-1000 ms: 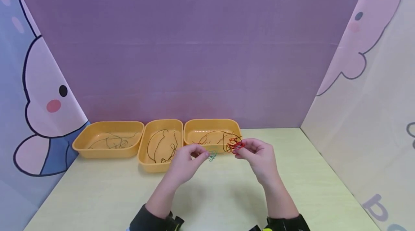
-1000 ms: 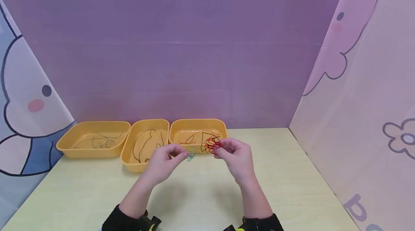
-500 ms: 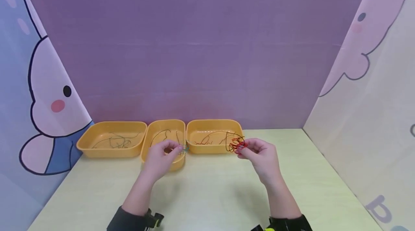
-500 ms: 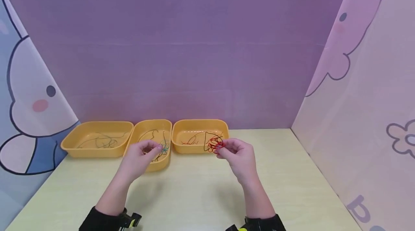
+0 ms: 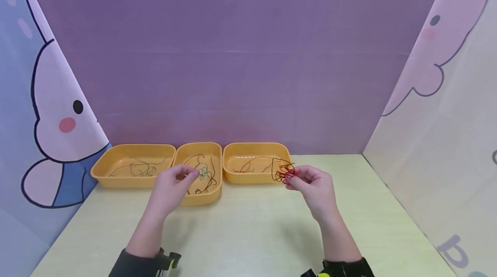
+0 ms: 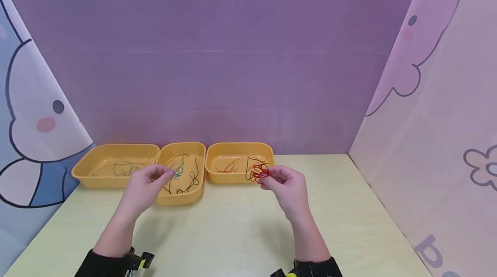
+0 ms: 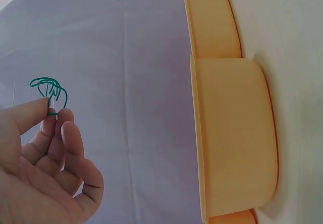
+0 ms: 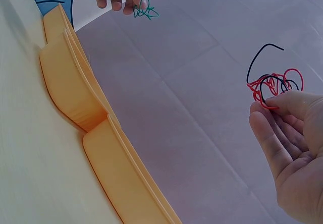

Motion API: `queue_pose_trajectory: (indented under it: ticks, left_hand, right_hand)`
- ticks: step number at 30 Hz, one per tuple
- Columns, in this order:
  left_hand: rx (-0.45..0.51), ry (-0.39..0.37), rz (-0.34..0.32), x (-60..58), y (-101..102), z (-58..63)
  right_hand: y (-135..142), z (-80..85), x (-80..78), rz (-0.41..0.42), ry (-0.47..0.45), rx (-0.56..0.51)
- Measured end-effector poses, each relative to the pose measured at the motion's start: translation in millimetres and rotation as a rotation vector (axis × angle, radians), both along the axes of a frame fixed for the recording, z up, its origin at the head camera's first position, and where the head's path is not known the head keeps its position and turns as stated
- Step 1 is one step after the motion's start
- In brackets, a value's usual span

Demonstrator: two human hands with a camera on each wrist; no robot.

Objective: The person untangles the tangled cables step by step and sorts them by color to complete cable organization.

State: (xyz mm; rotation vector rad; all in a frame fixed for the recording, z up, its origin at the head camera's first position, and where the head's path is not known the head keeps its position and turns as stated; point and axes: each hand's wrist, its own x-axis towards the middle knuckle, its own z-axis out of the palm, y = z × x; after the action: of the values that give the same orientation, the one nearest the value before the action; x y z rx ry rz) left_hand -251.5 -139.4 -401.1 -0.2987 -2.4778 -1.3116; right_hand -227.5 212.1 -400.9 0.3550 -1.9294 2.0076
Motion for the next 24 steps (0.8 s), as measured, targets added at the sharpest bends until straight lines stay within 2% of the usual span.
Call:
queue_pose_trajectory:
  ticks: [4, 11, 19, 24]
  left_hand:
    - [-0.001, 0.008, 0.007, -2.5, 0.2, -0.1]
    - [-0.035, -0.026, 0.03, -10.9, -5.3, -0.8]
    - [-0.117, -0.002, 0.09, -33.5, -29.8, 2.8]
    - [-0.214, 0.005, 0.155, -51.2, -53.6, 7.0]
  right_hand:
    - [0.5, 0.7, 0.3, -0.002, -0.004, -0.001]
    - [1.6, 1.4, 0.6, 0.0, -0.01, 0.002]
    - [2.1, 2.0, 0.7, 0.005, -0.003, -0.004]
    - [2.1, 2.4, 1.5, 0.001, -0.009, -0.004]
